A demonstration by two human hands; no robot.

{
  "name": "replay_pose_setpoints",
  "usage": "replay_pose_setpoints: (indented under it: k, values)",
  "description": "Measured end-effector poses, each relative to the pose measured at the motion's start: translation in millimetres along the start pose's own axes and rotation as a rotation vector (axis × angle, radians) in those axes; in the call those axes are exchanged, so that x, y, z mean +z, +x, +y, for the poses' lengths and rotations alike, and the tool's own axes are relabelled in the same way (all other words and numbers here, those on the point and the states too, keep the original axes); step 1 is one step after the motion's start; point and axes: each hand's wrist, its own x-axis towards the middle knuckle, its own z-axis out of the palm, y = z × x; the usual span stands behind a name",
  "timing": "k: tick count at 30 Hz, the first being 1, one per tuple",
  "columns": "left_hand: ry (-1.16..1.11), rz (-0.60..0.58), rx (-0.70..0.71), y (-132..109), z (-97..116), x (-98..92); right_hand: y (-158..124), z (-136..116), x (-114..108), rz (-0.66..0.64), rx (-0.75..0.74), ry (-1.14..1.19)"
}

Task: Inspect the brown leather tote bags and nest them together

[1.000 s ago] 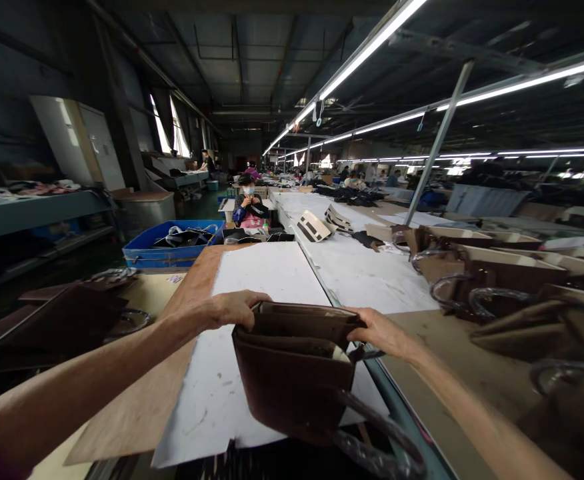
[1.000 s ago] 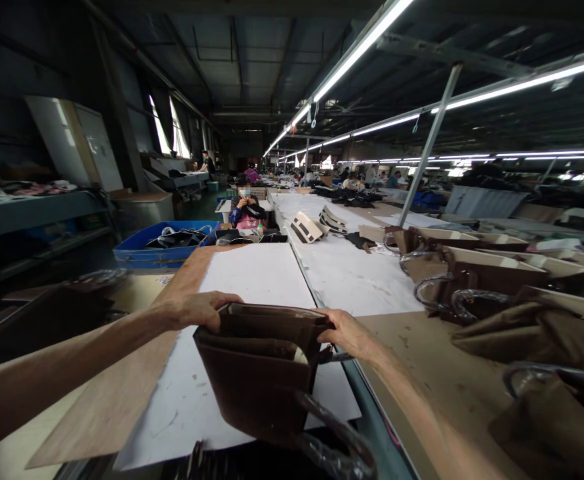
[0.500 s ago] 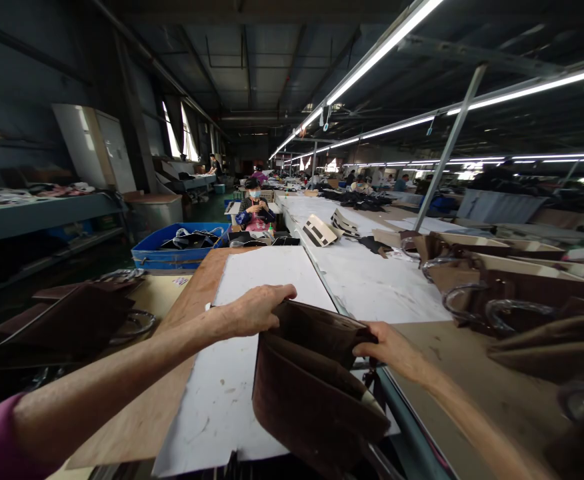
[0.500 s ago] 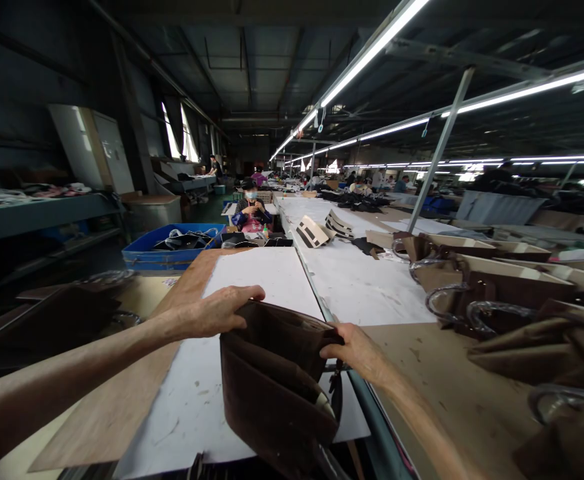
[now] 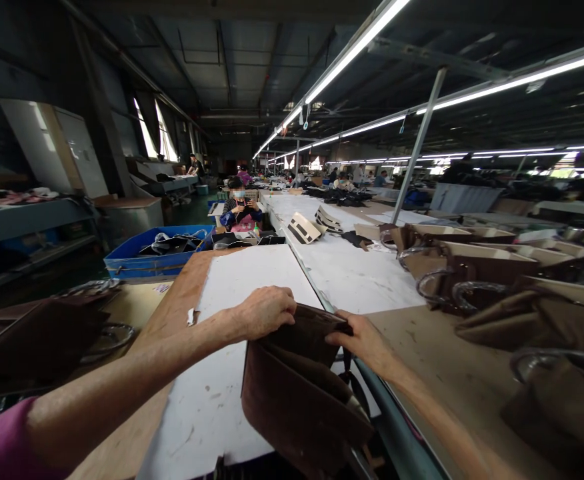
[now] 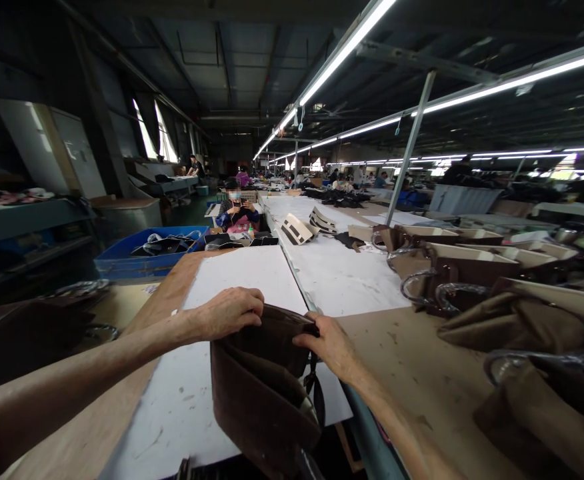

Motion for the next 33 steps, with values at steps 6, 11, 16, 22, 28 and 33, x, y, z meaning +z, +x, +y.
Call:
replay_pose_setpoints:
  k: [6,11,16,22,28,33]
  values:
    - [-0.104,0.105,-0.192,-6,-6,15.5,0,0,9,0.031,-0.017,-0.019]
    - [-0.097,0.201,-0.163,-6,-9,21.4,2,1,14,0.122,-0.022,-0.019]
    - [-0.098,0.208,-0.164,-4,-9,22.4,0,-6,18,0.314,-0.106,0.006]
    - [-0.124,0.215,-0.177,-5,-7,20.9,3,-15,18,0.287,-0.225,0.005]
    - [-0.152,0.221,-0.216,-5,-6,20.1,7,-15,22,0.313,-0.264,0.015]
    - [-0.185,0.247,-0.234,-5,-8,21.4,9,-11,23,0.324,-0.250,0.056]
